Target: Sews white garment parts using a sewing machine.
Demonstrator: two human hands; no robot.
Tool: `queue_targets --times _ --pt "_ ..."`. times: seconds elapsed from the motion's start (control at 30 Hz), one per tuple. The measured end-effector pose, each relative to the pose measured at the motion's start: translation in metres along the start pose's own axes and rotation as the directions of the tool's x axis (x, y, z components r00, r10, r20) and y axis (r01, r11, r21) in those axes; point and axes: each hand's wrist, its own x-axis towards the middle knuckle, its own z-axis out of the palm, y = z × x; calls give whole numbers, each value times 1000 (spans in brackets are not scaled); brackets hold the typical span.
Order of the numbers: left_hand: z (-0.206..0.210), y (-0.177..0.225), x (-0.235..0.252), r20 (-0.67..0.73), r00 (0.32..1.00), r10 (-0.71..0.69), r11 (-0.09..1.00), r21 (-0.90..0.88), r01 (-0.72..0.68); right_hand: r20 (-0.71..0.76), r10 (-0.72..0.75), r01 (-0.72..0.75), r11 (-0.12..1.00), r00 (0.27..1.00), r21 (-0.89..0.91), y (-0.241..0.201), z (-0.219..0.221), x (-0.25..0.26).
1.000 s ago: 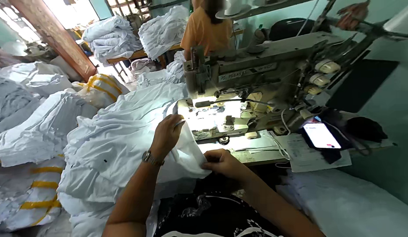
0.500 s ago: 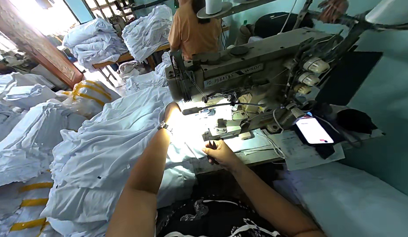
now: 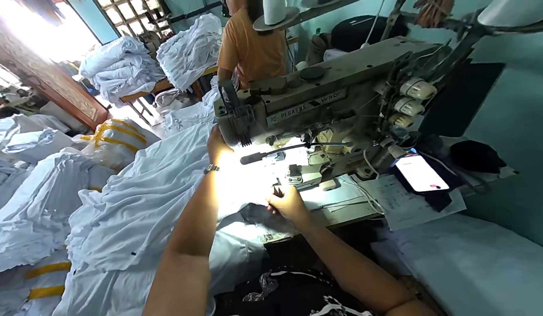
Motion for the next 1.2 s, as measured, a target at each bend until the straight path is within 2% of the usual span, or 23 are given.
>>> queue_targets --times 0.07,0.1,0.13,0.2,0.23,0.3,0.4,0.47,0.57,0.63,0.7,0.73,0.8,0.83,0.87,0.93,0.97,1.03,1.1,1.2 --pt "-2 -40 -7 -80 962 260 965 22 -260 -44 -101 96 990 994 -107 8 -1 0" --pt "-10 -51 -20 -45 933 357 934 16 -357 -80 -193 175 967 978 -186 13 -3 0" --pt "-22 -55 -36 79 907 415 909 11 -417 -122 -305 268 930 945 -250 18 -4 0" --pt "-38 -60 -58 317 805 502 836 60 -545 -166 -496 433 847 852 -308 20 -6 2" --pt "-39 -61 -65 398 762 511 800 104 -591 -158 -553 488 812 818 -318 17 -6 4" --pt "-36 -62 -72 446 714 539 736 162 -657 -103 -611 560 770 785 -306 9 -5 8" --pt "-40 -55 -69 412 733 541 719 227 -657 7 -568 538 776 823 -330 -7 -5 15" --pt "-52 -43 -74 306 729 612 666 297 -684 91 -501 491 770 861 -408 -15 -8 18" --pt "-75 -19 -92 71 651 756 574 407 -711 145 -420 428 726 896 -538 -27 -9 18" --pt "-84 -2 -108 0 586 810 517 471 -715 160 -411 423 698 897 -577 -27 -7 20" --pt "-87 10 -124 5 576 817 506 473 -721 203 -383 430 731 901 -530 -31 -7 13" --pt "-88 13 -130 37 607 794 535 430 -727 246 -380 453 762 892 -463 -37 -8 4" --pt "-94 18 -136 171 693 700 646 261 -717 359 -462 565 779 811 -273 -49 -13 -22" --pt "-96 19 -136 267 714 647 700 162 -696 406 -516 622 760 754 -190 -53 -15 -35" --pt "-97 21 -136 371 704 605 738 70 -671 437 -559 667 732 705 -139 -56 -16 -45" --pt "-94 24 -133 547 608 575 750 -57 -659 461 -591 709 693 662 -131 -58 -17 -57" --pt "-91 25 -130 597 553 581 733 -90 -674 470 -591 716 685 656 -138 -59 -18 -57" --pt "-88 27 -122 648 494 580 710 -105 -696 485 -568 700 701 665 -139 -60 -18 -54" --pt "-95 33 -113 686 459 565 708 -119 -696 482 -517 652 741 708 -162 -58 -17 -45" --pt "-114 41 -99 698 414 585 723 -217 -656 377 -417 542 767 827 -342 -43 -16 -16"
